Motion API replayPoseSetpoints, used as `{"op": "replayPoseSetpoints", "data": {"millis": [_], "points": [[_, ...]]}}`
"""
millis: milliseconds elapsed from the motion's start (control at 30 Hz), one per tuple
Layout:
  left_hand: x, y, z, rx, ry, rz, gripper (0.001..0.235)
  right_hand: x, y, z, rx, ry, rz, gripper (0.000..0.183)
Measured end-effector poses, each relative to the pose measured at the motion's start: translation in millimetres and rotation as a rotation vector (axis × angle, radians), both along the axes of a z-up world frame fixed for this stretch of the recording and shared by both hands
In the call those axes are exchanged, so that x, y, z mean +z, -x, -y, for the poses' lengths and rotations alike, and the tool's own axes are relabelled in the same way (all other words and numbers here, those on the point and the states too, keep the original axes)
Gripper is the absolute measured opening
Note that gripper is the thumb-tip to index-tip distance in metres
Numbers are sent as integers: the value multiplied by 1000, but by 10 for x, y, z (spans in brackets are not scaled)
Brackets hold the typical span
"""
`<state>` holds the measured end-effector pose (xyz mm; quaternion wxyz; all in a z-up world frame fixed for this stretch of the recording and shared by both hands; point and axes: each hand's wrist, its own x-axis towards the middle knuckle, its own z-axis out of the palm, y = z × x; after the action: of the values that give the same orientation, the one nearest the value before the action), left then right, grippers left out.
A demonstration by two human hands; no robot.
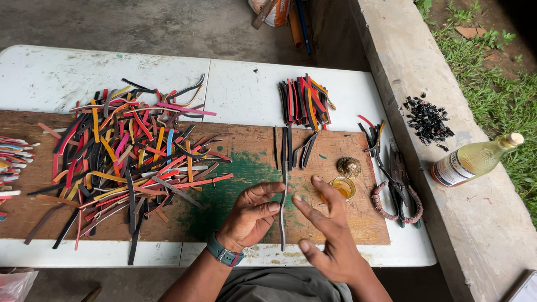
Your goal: The person repeatedly picks up thin rubber strips from a pile on a table, dips them into a small jar of amber liquid, and places them on a wooden board. The person handles the strips one at a time, ensuring they are coated before setting them aside.
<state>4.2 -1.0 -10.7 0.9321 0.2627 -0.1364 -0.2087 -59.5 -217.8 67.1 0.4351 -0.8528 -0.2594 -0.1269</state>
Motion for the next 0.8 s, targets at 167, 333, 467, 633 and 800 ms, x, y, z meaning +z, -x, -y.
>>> {"op": "replayPoseSetpoints", "data": {"millis": [167, 333, 467, 633, 800], "points": [[170, 31, 14, -46, 82, 17, 50, 85, -7, -110, 32, 131, 181, 60], [203, 14, -13, 12, -48, 129, 54, 172, -50, 62, -135, 250, 194, 49], [156, 14, -79, 141, -422, 244, 48, 199, -318, 432, -395, 567, 96, 33], [208, 108, -114, 160, -440, 210, 53, 124, -567, 566, -423, 841, -110, 34], [206, 178, -101, 161, -301, 173, 62, 17, -603, 606, -391, 814, -70, 33]]}}
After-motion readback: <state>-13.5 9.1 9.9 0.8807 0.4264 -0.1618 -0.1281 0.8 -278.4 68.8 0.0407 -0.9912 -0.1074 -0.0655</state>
